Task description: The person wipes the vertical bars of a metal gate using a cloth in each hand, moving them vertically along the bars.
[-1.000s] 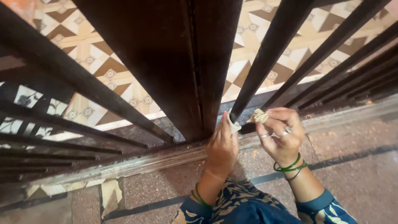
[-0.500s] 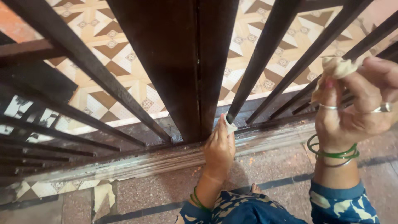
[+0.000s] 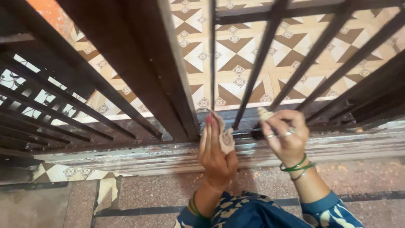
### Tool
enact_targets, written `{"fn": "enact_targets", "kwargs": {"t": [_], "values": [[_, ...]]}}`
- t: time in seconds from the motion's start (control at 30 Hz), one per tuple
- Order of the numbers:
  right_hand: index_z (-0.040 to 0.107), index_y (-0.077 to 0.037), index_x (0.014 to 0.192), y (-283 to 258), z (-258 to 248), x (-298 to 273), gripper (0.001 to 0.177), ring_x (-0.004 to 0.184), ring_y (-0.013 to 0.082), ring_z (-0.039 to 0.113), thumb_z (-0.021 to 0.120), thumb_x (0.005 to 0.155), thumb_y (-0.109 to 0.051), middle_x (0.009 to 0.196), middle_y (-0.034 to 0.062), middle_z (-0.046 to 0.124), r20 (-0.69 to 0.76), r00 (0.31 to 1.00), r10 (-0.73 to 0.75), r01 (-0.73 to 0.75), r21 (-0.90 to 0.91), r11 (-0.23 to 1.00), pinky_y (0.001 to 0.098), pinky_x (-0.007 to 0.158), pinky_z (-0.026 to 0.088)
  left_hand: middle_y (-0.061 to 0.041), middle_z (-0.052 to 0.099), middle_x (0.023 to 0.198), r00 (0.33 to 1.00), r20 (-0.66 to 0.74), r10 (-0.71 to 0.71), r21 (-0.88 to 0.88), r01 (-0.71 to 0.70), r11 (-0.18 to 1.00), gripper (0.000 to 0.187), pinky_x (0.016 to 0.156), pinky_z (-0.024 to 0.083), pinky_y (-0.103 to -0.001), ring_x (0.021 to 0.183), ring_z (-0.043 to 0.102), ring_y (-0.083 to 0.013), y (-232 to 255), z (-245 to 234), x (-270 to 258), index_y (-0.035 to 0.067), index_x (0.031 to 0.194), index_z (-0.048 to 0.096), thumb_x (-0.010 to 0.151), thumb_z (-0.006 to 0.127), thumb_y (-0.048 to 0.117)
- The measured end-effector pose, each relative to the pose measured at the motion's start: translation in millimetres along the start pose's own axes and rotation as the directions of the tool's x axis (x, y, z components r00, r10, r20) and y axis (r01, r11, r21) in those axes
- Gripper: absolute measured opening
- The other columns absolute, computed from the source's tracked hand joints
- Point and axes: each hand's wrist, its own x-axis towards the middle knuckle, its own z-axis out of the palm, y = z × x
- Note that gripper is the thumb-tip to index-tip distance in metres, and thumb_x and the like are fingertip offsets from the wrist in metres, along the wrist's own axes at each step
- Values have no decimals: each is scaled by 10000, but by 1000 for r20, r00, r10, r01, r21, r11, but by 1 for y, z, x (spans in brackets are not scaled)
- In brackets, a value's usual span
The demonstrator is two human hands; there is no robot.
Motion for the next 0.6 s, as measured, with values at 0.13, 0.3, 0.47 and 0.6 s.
{"fn": "enact_targets", "kwargs": {"t": [0.13,0.3,0.47,0.6], "values": [[736,-84,932,-6,-8,-5,176,903,265,660,813,780,-40,949,81,651,193,980,45,-31,-70,997,391,719,551,-330,508,1475,985,46,168,27,-170,985,511,1234,433,-501,1427,498,-478,28,9,44,-136,1479,395,1025,529,55],[715,-83,962,1,-42,9,153,967,255,661,783,833,-36,1028,62,697,155,987,32,-27,-34,999,420,798,545,-269,593,1377,991,21,130,93,-131,987,459,1124,520,-415,1274,627,-408,44,38,93,-135,1506,368,1096,499,23],[702,-31,1105,28,-82,51,134,1005,199,658,751,987,10,1166,85,682,-202,973,-114,97,-93,991,343,732,547,-284,672,1317,992,-62,111,109,-104,989,443,952,621,-387,1081,753,-326,42,53,87,-129,1467,417,1074,537,37],[714,-1,1222,39,-99,71,179,1015,193,612,717,1044,15,1267,172,609,-260,956,-138,97,-162,982,215,676,520,-288,679,1237,992,-38,123,162,-115,980,417,948,625,-423,1103,733,-375,24,55,61,-126,1418,478,1033,564,10]]}}
